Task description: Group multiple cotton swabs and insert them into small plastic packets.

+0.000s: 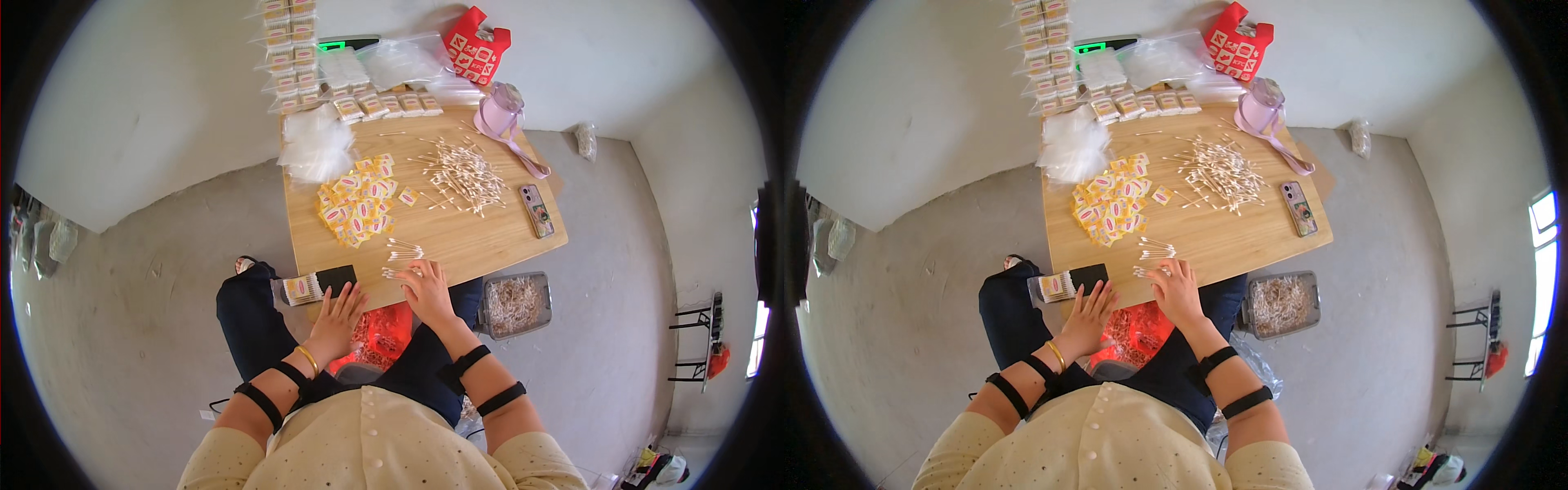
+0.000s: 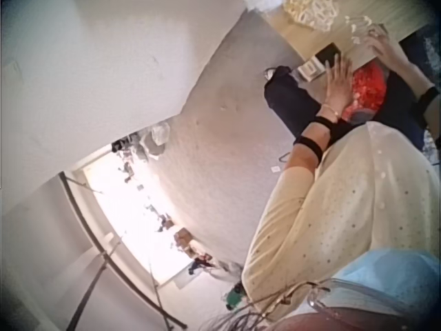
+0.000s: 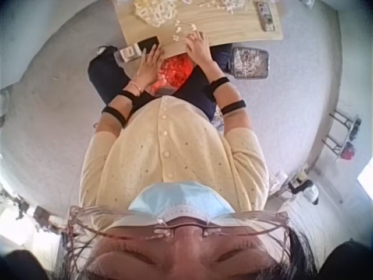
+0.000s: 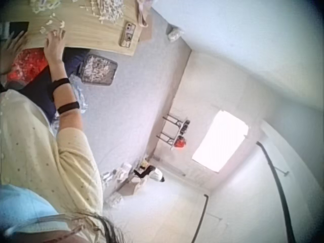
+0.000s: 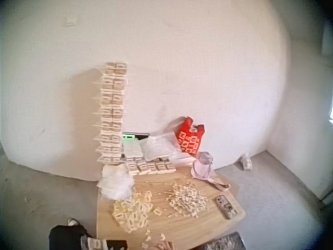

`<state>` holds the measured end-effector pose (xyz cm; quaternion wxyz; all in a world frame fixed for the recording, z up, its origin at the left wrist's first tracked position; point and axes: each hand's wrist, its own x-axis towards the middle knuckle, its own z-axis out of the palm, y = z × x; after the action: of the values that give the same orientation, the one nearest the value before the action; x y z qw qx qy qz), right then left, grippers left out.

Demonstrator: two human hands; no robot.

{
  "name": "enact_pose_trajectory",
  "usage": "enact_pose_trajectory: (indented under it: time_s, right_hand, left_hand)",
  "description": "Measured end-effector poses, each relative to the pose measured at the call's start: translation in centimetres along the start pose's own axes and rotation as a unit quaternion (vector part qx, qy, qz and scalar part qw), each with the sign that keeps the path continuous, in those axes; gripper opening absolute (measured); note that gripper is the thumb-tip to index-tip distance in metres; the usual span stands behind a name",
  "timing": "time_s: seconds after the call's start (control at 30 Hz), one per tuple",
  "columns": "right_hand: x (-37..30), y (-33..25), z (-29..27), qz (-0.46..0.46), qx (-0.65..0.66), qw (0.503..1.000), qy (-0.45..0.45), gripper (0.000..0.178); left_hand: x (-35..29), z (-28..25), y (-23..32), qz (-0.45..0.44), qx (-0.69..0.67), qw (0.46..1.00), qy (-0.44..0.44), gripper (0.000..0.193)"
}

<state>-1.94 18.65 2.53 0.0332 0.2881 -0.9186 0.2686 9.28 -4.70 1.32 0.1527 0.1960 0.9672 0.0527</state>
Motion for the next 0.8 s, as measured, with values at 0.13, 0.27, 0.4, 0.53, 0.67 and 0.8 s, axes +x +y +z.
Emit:
enact_pose_trajectory:
  time_s: [0.13,0.27,0.4,0.53,0.67,0.8]
  right_hand:
    - [-0.26,0.16,0.35,-0.001,-0.012,1.000,0.002,0.029]
    - [-0.47,0.00,0.49,-0.004,-0.018,1.000,0.000,0.029]
    - [-0.44,-0.05,0.58,0.001,-0.020,1.000,0.006,0.030]
    - [-0.27,0.13,0.60,0.004,-0.028,1.000,0.004,0.031]
    - [-0.17,0.07,0.48,0.006,-0.027,1.000,-0.009,0.032]
    - [0.17,0.23,0.65,0.010,-0.035,0.999,0.014,0.031]
  left_hand:
    - [0.04,-0.04,0.13,-0.004,0.004,1.000,-0.003,0.115]
    - [0.00,0.16,0.11,-0.006,0.007,1.000,0.001,0.114]
    - [0.04,0.35,0.07,-0.010,0.010,1.000,0.001,0.113]
    - [0.06,0.27,0.06,-0.006,0.008,1.000,0.004,0.112]
    - [0.02,0.48,0.06,-0.008,0.016,1.000,0.010,0.112]
    - [0.05,0.43,0.06,-0.006,0.015,1.000,0.005,0.112]
